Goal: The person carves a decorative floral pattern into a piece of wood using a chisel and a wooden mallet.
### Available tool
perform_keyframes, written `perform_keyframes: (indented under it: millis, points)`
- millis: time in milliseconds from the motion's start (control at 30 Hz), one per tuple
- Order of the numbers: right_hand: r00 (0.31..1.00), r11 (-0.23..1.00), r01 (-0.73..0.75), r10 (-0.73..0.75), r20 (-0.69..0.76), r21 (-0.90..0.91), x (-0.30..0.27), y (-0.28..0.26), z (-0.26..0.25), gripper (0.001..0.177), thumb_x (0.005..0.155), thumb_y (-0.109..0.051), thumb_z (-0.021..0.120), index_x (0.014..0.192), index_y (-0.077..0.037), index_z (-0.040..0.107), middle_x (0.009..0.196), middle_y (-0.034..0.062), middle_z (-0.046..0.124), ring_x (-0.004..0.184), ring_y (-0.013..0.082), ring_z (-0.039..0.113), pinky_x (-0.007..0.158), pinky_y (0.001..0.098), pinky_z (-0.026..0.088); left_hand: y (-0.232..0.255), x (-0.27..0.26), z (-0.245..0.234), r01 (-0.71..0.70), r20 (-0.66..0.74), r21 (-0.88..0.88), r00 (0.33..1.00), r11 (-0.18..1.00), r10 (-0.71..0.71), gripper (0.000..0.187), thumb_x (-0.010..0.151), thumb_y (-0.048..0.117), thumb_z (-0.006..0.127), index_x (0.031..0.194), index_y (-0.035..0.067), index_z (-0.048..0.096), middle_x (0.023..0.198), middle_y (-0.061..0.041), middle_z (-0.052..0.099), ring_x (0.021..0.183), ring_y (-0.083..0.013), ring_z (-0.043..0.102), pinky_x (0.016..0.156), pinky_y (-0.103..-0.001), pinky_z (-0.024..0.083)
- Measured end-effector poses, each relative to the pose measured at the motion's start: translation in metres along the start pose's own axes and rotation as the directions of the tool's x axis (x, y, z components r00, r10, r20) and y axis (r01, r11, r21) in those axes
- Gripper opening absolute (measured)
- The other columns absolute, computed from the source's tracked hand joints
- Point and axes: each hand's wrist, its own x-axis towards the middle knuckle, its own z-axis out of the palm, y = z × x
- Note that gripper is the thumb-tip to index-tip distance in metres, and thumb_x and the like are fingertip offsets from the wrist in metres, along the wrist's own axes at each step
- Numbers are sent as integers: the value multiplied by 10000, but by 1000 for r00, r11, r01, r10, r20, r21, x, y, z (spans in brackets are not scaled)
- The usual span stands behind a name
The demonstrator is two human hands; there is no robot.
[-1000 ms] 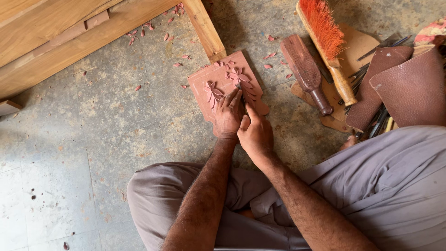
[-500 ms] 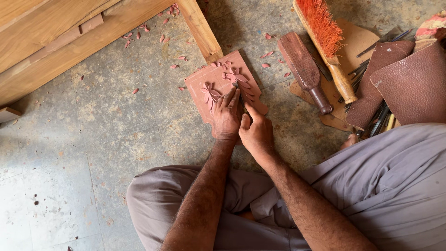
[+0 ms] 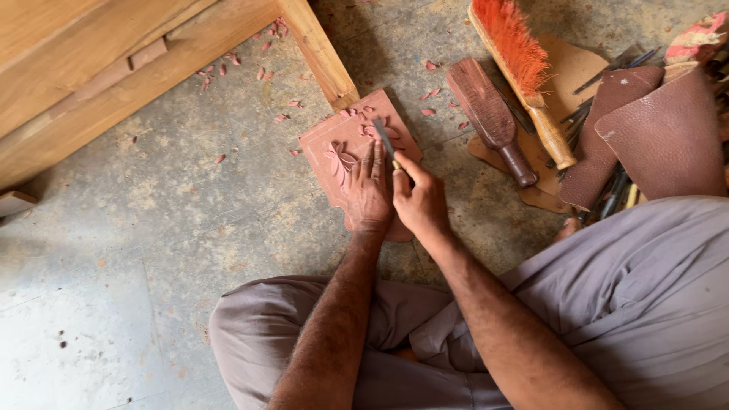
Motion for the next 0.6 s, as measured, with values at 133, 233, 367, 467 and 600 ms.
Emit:
perform_keyframes:
  millis: [133, 233, 367, 467, 600]
  points:
    - [998, 997, 55, -57, -30, -54, -15, -10, -5, 370, 998, -98, 602, 1338, 40, 644, 1254, 234, 719, 1116, 325, 731, 971, 397, 587, 1, 0, 0, 45, 27, 16, 999, 999, -46, 583, 984, 272, 649, 1523, 125, 482, 1484, -106, 575, 1228, -305, 610, 1072, -450, 474]
    - [998, 990, 56, -59, -17, -127, -28, -15, -5, 372, 991, -105, 593, 1329, 36, 658, 1207, 246, 723, 1085, 353, 738, 946, 407, 600, -1, -4, 0, 21, 37, 0, 999, 1000, -21, 624, 895, 181, 648, 1503, 104, 532, 1464, -119, 586, 1228, -331, 597, 1058, -458, 468]
    - [1000, 977, 14, -17, -14, -215, -36, -22, -3, 369, 969, -136, 577, 1285, 20, 687, 1173, 261, 727, 1066, 409, 719, 938, 457, 579, 0, -5, -6, -10, -5, -74, 1000, 997, 10, 486, 936, 134, 637, 1422, 128, 619, 1439, -53, 622, 1280, -313, 600, 1107, -440, 475]
    - [1000, 969, -4, -1, -19, -247, -38, -26, -1, 380, 975, -147, 562, 1298, 20, 671, 1181, 268, 719, 1071, 418, 707, 946, 474, 564, 4, -2, -14, 0, 11, -111, 1000, 994, 1, 497, 900, 118, 640, 1397, 121, 639, 1425, -59, 624, 1289, -326, 588, 1110, -447, 464]
    - [1000, 964, -1, -7, -29, -266, -36, -31, 1, 384, 980, -148, 560, 1312, 18, 661, 1203, 267, 715, 1095, 419, 699, 960, 482, 556, 9, -1, -25, 18, 33, -193, 999, 981, -12, 540, 870, 106, 642, 1409, 131, 634, 1452, -51, 616, 1320, -314, 587, 1143, -429, 464]
